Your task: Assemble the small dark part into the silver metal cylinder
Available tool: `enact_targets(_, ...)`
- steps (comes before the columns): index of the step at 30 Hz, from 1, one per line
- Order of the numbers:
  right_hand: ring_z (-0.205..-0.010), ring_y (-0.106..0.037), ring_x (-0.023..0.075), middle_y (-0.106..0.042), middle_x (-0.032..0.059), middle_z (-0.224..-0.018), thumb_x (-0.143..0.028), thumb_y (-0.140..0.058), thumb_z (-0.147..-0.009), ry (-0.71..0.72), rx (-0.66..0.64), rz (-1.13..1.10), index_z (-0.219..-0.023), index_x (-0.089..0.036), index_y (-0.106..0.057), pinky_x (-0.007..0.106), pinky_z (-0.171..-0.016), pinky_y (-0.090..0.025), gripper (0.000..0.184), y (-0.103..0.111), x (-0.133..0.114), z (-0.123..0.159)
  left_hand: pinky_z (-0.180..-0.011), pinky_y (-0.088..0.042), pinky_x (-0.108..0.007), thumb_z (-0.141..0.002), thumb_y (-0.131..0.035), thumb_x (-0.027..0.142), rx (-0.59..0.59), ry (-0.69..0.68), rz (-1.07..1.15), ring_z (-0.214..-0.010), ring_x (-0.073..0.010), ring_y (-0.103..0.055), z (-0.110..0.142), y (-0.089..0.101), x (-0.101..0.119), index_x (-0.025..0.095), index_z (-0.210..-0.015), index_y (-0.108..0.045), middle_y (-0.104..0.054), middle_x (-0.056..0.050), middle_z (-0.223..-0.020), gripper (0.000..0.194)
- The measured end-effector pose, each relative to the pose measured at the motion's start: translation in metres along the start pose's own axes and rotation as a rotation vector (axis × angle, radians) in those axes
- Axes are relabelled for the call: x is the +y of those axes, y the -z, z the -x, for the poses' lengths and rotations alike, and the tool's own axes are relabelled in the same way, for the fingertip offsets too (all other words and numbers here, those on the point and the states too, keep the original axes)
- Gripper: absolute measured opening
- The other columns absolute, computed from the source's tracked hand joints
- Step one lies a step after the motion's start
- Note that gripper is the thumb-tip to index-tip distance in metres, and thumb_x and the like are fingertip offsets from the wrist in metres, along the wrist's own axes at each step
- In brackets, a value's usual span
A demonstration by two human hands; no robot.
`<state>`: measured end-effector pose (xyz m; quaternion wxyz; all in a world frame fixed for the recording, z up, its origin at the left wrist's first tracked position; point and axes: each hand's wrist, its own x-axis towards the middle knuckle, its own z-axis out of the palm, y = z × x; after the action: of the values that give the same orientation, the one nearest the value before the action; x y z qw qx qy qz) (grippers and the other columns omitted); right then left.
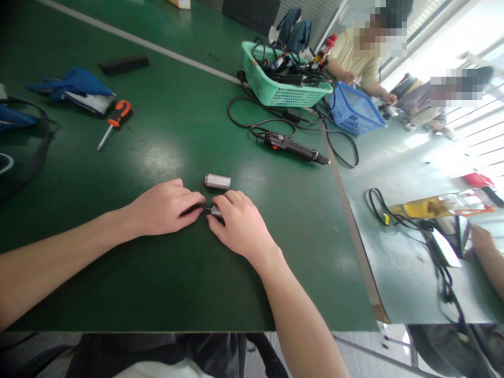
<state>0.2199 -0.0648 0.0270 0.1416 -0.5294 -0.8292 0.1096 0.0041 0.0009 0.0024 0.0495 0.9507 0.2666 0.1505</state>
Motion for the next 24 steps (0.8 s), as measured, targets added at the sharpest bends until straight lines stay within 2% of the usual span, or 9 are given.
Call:
enact_targets(11, -0.103, -0.061, 0.0278, -0.066, 0.0096, -0.105, -0.027, -0.063, -0.097, -0.003, 0.015, -0.018, -0.110, -0.019, -0.065, 0.041, -0.092, -0.052, 0.015, -0.0006, 0.0025, 0.0006, -0.074, -0.047, -0.037, -0.099, -0.049, 0.030, -0.020, 0.037, -0.021, -0.066, -0.0198, -0.064, -0.0003, 0.0008, 0.0009, 0.018, -0.093, -0.069, -0.074, -0.004, -0.077, 0.024)
enact_targets(24, -0.102, -0.061, 0.0276, -0.066, 0.0088, -0.106, -0.028, -0.069, -0.092, 0.001, 0.004, -0.049, -0.113, -0.019, -0.062, 0.040, -0.090, -0.051, 0.024, 0.0030, 0.0060, 0.0002, -0.074, -0.046, -0.036, -0.099, -0.050, 0.029, -0.002, 0.000, -0.012, -0.065, -0.0186, -0.064, 0.0005, 0.0000, -0.0007, 0.018, -0.091, -0.069, -0.073, -0.002, -0.075, 0.023)
